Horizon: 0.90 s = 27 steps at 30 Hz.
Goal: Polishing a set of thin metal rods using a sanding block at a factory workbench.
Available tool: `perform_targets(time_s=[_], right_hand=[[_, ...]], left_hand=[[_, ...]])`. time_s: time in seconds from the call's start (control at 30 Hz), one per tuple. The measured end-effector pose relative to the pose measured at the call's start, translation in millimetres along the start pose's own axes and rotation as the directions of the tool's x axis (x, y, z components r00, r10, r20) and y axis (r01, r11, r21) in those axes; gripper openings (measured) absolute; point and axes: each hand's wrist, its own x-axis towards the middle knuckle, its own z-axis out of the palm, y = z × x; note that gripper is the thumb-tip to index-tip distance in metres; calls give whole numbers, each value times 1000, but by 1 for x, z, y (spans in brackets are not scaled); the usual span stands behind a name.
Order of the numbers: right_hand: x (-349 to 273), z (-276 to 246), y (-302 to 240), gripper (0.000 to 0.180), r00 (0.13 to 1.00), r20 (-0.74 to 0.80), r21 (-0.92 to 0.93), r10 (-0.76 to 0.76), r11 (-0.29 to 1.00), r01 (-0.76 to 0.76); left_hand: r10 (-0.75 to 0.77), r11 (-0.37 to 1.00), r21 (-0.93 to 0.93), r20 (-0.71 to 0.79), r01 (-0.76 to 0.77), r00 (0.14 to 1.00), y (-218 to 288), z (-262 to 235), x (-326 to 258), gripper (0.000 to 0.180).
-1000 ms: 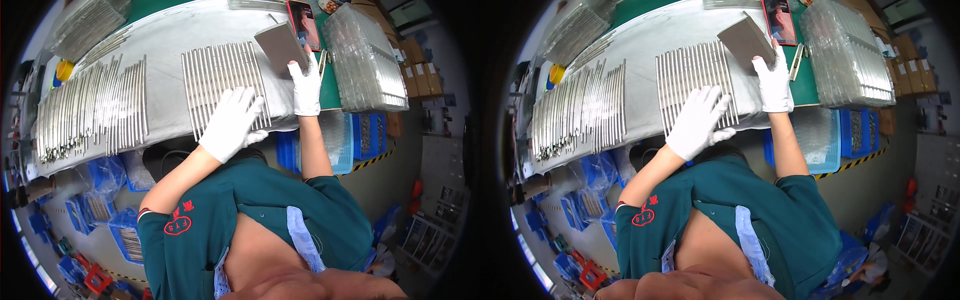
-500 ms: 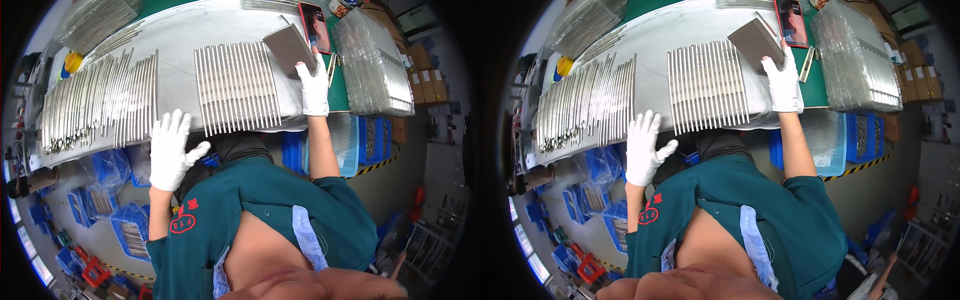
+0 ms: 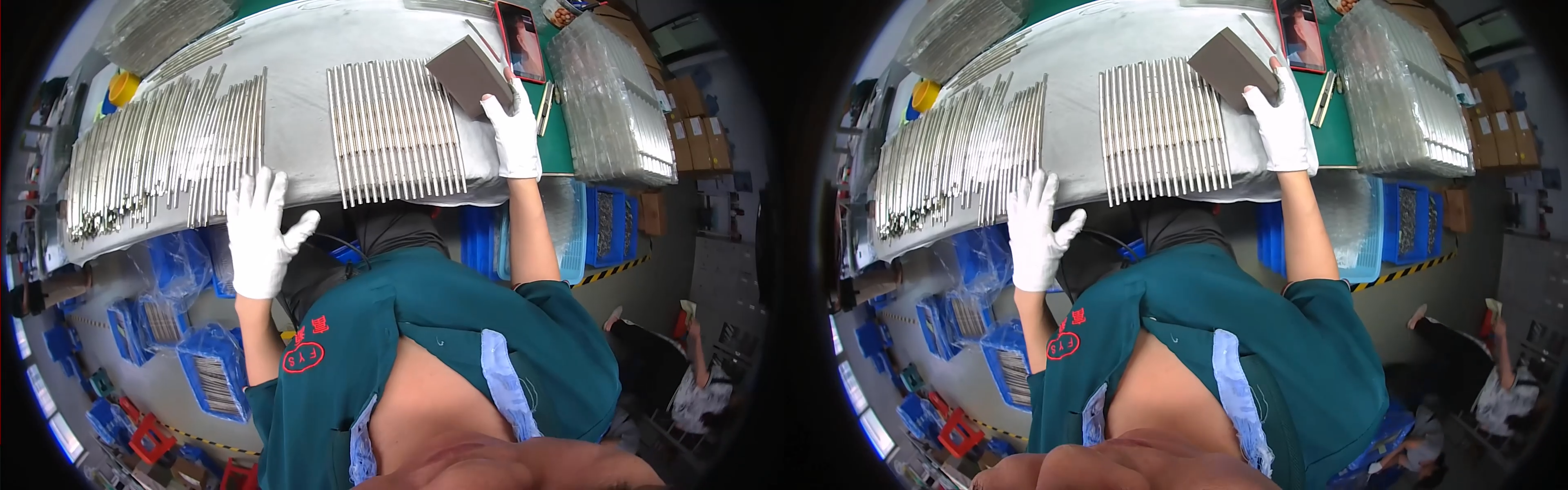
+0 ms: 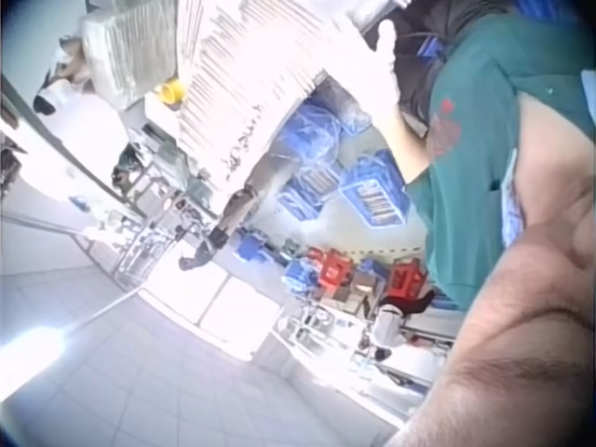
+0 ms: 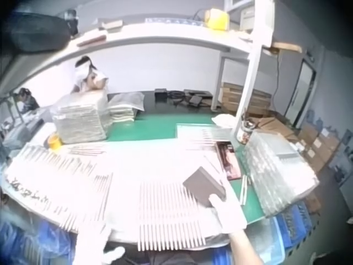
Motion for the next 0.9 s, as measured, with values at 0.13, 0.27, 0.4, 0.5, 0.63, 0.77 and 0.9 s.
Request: perform_targets(time_s=[0.13,0.27,0.4,0.5,0.63,0.77,0.9], right_hand=[[0,-2,0,66,1000,-3,-9,-6,1000,6],[-1,2,-3,66,1000,-1,17,-10,1000,10],[-1,2,-1,66,1000,-9,54,1,999,-1],[-1,-1,0,65,998,37,26,45,999,-46],[1,-2,3,66,997,75,-82,34,996,-28],[0,-1,2,66,996,87,-90,37,996,-29],[1,-4,0,67,995,91,-106,26,994,-16]], left_hand=[[108,994,34,-39,-107,993,-21,7,21,67],[212,975,70,-17,-210,977,-37,14,29,66],[171,984,60,-94,-166,981,-42,23,33,63],[159,986,59,-90,-154,983,-42,24,33,63],[129,992,14,-67,-128,989,-31,20,36,65],[155,986,-52,-7,-155,988,0,15,44,71],[218,969,-120,10,-215,976,28,18,54,75]])
